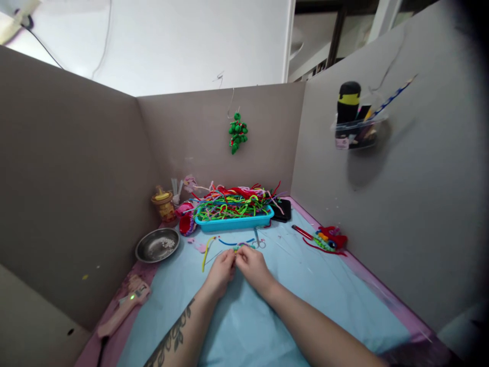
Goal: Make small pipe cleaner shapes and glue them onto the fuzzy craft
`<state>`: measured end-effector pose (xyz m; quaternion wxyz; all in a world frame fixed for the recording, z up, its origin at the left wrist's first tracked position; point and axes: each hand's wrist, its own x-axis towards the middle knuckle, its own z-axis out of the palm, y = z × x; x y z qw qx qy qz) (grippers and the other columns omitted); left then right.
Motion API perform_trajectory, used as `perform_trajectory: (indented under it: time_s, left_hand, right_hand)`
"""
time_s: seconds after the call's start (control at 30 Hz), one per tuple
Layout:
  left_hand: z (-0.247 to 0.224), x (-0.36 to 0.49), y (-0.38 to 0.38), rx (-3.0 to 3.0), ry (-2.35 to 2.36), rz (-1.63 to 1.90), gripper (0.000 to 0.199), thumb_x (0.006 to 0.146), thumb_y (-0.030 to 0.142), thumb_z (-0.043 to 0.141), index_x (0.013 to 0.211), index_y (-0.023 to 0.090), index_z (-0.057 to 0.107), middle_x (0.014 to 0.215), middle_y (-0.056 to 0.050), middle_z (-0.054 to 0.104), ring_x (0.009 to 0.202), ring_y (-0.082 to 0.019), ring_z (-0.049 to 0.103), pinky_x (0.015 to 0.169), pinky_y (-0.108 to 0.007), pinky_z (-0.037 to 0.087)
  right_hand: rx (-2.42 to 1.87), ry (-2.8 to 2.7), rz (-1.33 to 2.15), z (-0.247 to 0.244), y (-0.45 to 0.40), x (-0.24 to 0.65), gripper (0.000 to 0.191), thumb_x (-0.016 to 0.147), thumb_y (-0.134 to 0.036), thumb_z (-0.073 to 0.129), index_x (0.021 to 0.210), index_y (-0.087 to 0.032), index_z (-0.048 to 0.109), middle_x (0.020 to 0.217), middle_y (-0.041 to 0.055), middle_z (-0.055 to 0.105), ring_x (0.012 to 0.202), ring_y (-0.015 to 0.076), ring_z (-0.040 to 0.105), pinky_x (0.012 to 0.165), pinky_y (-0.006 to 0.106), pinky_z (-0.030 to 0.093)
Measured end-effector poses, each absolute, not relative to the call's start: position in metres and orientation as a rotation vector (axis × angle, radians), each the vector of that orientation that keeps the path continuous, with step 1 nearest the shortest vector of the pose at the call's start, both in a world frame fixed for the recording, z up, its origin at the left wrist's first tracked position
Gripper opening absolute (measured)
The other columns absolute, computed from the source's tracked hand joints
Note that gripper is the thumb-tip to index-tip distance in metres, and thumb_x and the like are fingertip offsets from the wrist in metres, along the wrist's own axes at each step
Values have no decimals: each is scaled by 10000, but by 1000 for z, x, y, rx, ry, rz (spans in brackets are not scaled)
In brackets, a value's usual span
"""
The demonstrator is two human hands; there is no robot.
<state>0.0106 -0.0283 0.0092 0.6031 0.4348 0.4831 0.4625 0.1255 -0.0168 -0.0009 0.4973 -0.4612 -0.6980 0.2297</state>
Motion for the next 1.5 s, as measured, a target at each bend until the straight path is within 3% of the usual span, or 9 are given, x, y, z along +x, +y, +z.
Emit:
perform_trajectory:
  time_s: [0.2, 0.5, 0.63, 0.73, 0.9, 1.07, 1.2, 1.33, 1.5]
  left_hand:
    - [8, 11, -26, 1090, 1133, 1137, 371, 670, 506, 629, 781, 207, 439, 480, 108, 349, 375, -48, 240, 384, -181, 120]
    - [10, 4, -26, 1640, 1364, 1246, 211, 751, 320, 516, 612, 161, 531, 562, 23, 495, 559, -121, 432, 536, -228, 313]
    - [9, 4, -26, 1572, 1371, 1240, 249, 760, 346, 500, 593, 162, 514, 515, 38, 450, 508, -104, 396, 494, -216, 278]
    - [10, 3, -25, 1237, 1190, 1221, 295, 739, 431, 540, 630, 161, 492, 485, 72, 380, 411, -57, 271, 412, -192, 190]
    - [19, -3, -26, 830, 943, 1181, 381, 644, 460, 676, 760, 135, 512, 561, 68, 442, 382, -2, 184, 369, -156, 66]
    - [23, -7, -27, 729, 848, 1111, 405, 634, 456, 709, 749, 132, 494, 558, 68, 438, 381, 11, 180, 361, -131, 47]
    - [22, -7, -27, 787, 862, 1097, 381, 656, 439, 702, 767, 132, 505, 561, 76, 418, 376, 13, 184, 355, -132, 52]
    - [21, -4, -28, 831, 907, 1083, 378, 650, 426, 707, 795, 128, 523, 572, 76, 417, 378, 12, 189, 357, -140, 60]
    - [20, -1, -30, 899, 918, 1060, 413, 647, 498, 688, 705, 144, 483, 542, 80, 397, 379, 1, 182, 358, -157, 68]
  right_hand:
    - [-1137, -1477, 919, 3, -15, 126, 106, 698, -226, 489, 604, -177, 487, 487, -61, 403, 462, 98, 363, 455, 209, 271]
    - [-1105, -1516, 927, 4, -21, 124, 129, 679, -217, 498, 562, -180, 459, 469, -66, 373, 462, 91, 337, 453, 206, 242]
    - [-1092, -1538, 924, 6, -22, 125, 132, 697, -225, 494, 576, -174, 485, 479, -57, 396, 470, 95, 347, 464, 212, 254]
    - [-1022, -1533, 933, 5, -22, 127, 138, 741, -243, 469, 621, -177, 484, 525, -48, 421, 491, 99, 359, 478, 217, 272]
    - [-935, -1477, 922, 2, -18, 132, 147, 794, -240, 403, 666, -190, 453, 569, -46, 404, 538, 107, 375, 524, 222, 305]
    - [-1047, -1572, 912, -1, -12, 134, 181, 769, -281, 497, 624, -190, 440, 513, -65, 380, 504, 100, 358, 495, 218, 269]
    - [-1066, -1526, 953, 0, -13, 135, 125, 697, -252, 603, 731, -187, 501, 471, -102, 316, 452, 85, 305, 461, 208, 241]
    - [-941, -1483, 930, 5, -17, 136, 233, 767, -323, 556, 605, -171, 487, 502, -70, 344, 480, 82, 313, 471, 216, 258]
    - [-884, -1490, 889, 10, -22, 135, 143, 772, -293, 564, 793, -158, 606, 513, -70, 353, 468, 85, 322, 466, 220, 270]
